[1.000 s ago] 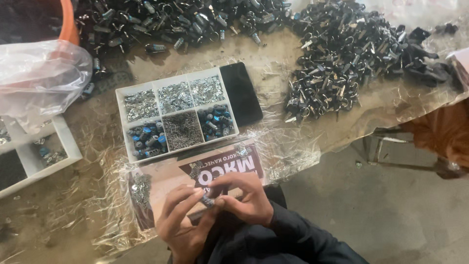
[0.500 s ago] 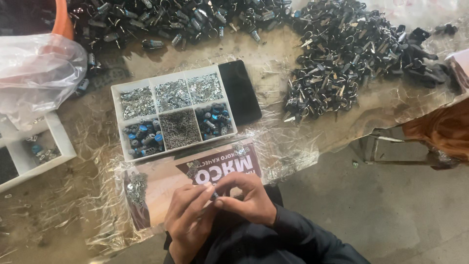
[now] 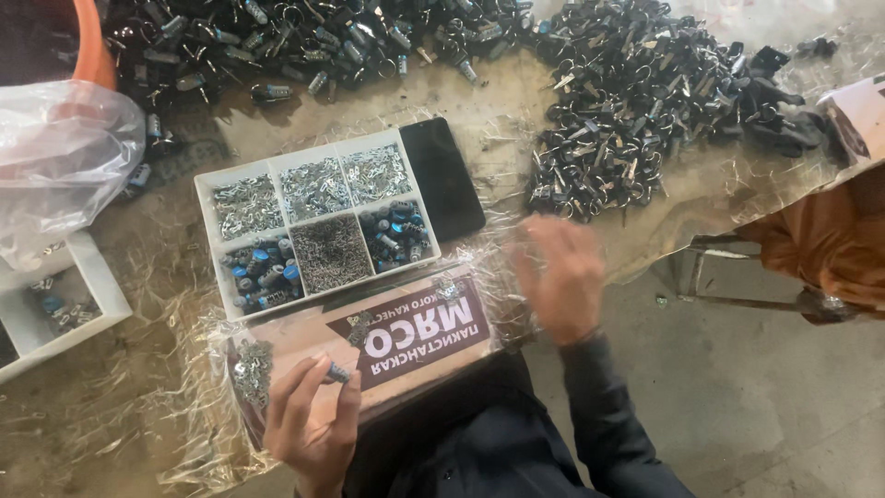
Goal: The person picks small black metal connector parts from piles on the workbench and places them into compartments of a plastic organizer box, and presses small blue-capped components together by hand. They repeatedly reach into the piles, sort parts into the box sections, and handle individual connectors.
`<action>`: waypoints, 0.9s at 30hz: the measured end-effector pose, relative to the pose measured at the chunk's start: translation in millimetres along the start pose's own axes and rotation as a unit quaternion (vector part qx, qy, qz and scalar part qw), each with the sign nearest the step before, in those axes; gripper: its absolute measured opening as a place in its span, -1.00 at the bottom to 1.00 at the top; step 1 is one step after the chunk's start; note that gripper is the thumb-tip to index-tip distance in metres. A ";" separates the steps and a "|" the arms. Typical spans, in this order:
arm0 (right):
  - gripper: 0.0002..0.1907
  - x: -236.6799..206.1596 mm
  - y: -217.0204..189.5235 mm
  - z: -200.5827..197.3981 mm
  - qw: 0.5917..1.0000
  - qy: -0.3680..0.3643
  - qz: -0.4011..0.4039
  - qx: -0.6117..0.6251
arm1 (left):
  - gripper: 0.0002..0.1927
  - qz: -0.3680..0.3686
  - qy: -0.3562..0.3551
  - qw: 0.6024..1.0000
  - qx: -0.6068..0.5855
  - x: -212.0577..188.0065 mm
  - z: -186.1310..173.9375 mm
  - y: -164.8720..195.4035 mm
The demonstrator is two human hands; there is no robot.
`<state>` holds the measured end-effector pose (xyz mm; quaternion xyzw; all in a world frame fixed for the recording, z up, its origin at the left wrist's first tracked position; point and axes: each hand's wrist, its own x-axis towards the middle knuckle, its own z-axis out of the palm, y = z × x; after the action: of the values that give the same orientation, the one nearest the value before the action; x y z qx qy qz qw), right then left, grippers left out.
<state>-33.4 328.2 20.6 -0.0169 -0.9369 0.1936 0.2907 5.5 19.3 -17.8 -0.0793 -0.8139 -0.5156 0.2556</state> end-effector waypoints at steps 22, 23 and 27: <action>-0.67 48.2 70.5 23.9 0.993 0.089 0.075 0.019 | -0.61 0.009 -0.009 1.000 -0.006 1.6 5.7 -4.6; -0.67 49.6 71.5 25.9 0.982 0.082 0.142 0.096 | -0.61 0.008 -0.010 1.000 -0.009 1.5 5.6 -4.4; -0.67 44.5 75.6 34.7 0.837 0.032 0.222 0.500 | -0.61 0.002 -0.011 1.000 -0.003 2.5 4.8 -3.1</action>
<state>-95.6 392.3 -9.9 -0.0825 -0.6740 0.6943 0.2384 0.6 21.8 -20.6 -0.0874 -0.8147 -0.5170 0.2476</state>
